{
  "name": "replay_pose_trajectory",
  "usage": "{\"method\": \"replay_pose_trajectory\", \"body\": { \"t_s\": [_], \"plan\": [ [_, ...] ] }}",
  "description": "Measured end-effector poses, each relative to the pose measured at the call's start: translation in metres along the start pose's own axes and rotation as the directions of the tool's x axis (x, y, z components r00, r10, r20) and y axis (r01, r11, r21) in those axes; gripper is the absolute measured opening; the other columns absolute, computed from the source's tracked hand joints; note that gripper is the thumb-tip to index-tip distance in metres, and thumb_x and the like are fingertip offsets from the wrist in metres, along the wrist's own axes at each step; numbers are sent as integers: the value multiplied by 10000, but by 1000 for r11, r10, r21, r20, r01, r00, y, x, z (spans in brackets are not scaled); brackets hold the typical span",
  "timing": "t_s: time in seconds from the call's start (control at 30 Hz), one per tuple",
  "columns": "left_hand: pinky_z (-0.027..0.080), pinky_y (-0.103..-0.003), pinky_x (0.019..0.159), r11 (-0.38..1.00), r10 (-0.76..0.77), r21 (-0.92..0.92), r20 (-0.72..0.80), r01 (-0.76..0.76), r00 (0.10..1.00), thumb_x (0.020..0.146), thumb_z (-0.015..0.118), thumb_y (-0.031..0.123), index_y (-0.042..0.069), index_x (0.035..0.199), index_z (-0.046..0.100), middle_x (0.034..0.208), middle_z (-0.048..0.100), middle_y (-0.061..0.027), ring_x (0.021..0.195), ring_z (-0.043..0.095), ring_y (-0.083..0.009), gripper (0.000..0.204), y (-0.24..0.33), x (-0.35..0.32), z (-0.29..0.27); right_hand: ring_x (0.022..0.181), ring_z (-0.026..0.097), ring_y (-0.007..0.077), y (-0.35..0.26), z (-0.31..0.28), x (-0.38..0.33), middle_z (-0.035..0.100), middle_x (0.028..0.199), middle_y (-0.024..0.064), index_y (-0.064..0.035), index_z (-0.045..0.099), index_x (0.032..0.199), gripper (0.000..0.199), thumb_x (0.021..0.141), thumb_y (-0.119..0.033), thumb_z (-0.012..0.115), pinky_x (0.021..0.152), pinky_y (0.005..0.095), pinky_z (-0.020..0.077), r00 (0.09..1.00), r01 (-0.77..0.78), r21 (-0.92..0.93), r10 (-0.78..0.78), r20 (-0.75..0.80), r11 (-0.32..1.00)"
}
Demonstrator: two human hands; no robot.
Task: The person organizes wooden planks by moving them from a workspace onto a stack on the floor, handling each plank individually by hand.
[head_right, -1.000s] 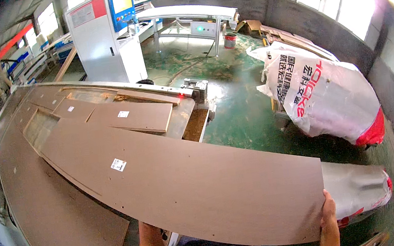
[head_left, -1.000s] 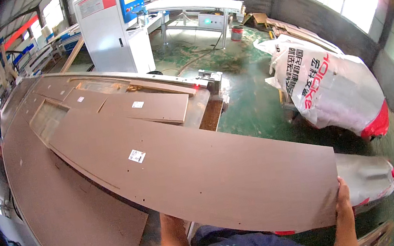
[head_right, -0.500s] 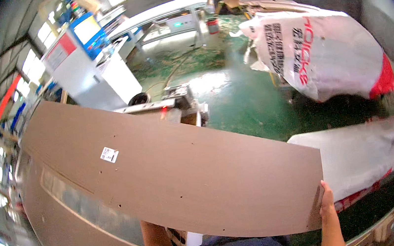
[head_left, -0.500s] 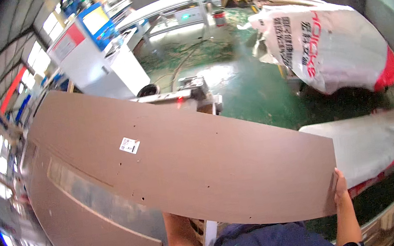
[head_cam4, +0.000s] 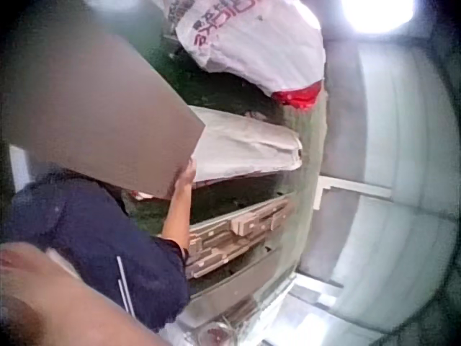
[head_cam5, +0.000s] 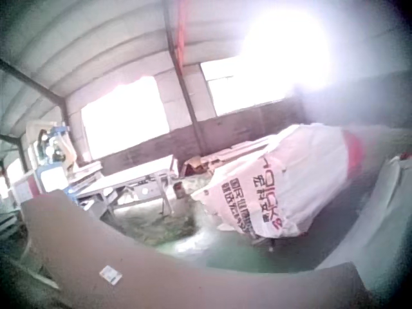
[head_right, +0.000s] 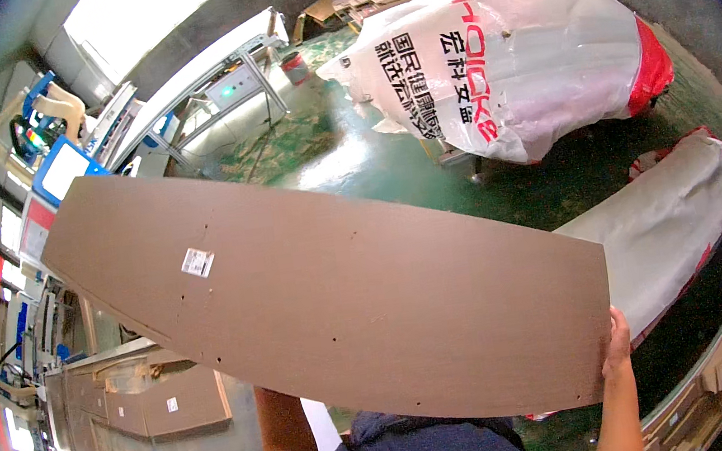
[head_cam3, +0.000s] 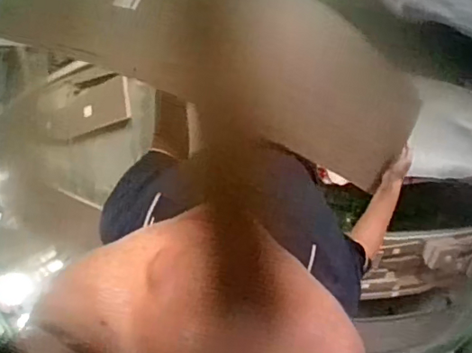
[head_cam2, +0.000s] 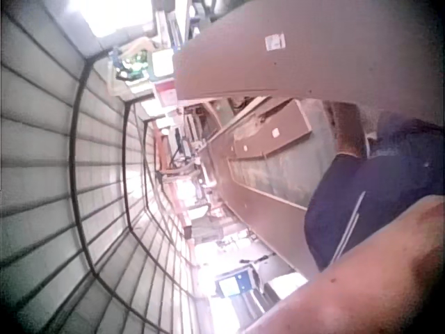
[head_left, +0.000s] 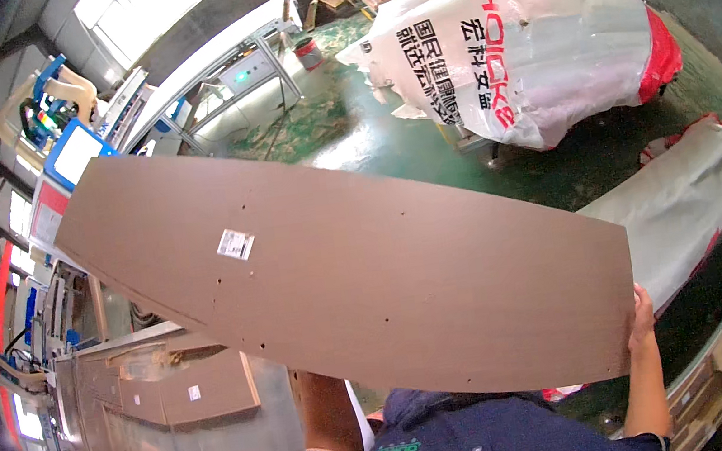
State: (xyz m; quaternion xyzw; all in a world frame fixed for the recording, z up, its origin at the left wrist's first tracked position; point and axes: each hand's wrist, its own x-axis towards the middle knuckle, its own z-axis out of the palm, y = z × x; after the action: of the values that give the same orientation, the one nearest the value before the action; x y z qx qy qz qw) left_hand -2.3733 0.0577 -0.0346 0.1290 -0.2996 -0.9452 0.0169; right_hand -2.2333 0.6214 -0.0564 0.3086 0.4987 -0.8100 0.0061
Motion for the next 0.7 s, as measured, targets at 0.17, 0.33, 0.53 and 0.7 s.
{"method": "replay_pose_trajectory", "body": {
  "t_s": [0.17,0.33,0.53,0.7],
  "plan": [
    [484,-441,876,995,-89,-30,58,90,994,893,424,620,76,1287,520,1206,590,-86,1060,582,-265,678,-36,114,46,1196,501,297,-29,-12,51,526,1304,164,-19,446,1354,676,884,-501,384,971,405,387,983,40,24,-35,-180,999],
    [485,-440,875,980,-182,-60,115,190,977,894,424,617,75,1286,521,1204,591,-86,1059,583,-265,676,-75,264,78,1205,489,318,-58,4,119,520,1302,167,-6,427,1358,688,879,-499,395,968,415,387,945,200,60,-177,-276,978],
    [486,-440,874,960,-262,-50,177,275,949,895,425,614,73,1284,522,1203,592,-86,1058,583,-264,673,-78,450,128,1202,487,308,-120,103,201,500,1318,159,0,392,1373,716,862,-501,433,981,421,377,940,208,147,-156,-304,967],
    [487,-439,873,953,-296,-15,176,303,939,896,425,612,72,1283,523,1202,593,-86,1057,584,-264,671,-55,574,164,1204,490,322,-172,194,269,479,1344,177,4,359,1393,830,813,-580,469,997,431,367,864,114,94,-52,-501,989]
  ]
}}
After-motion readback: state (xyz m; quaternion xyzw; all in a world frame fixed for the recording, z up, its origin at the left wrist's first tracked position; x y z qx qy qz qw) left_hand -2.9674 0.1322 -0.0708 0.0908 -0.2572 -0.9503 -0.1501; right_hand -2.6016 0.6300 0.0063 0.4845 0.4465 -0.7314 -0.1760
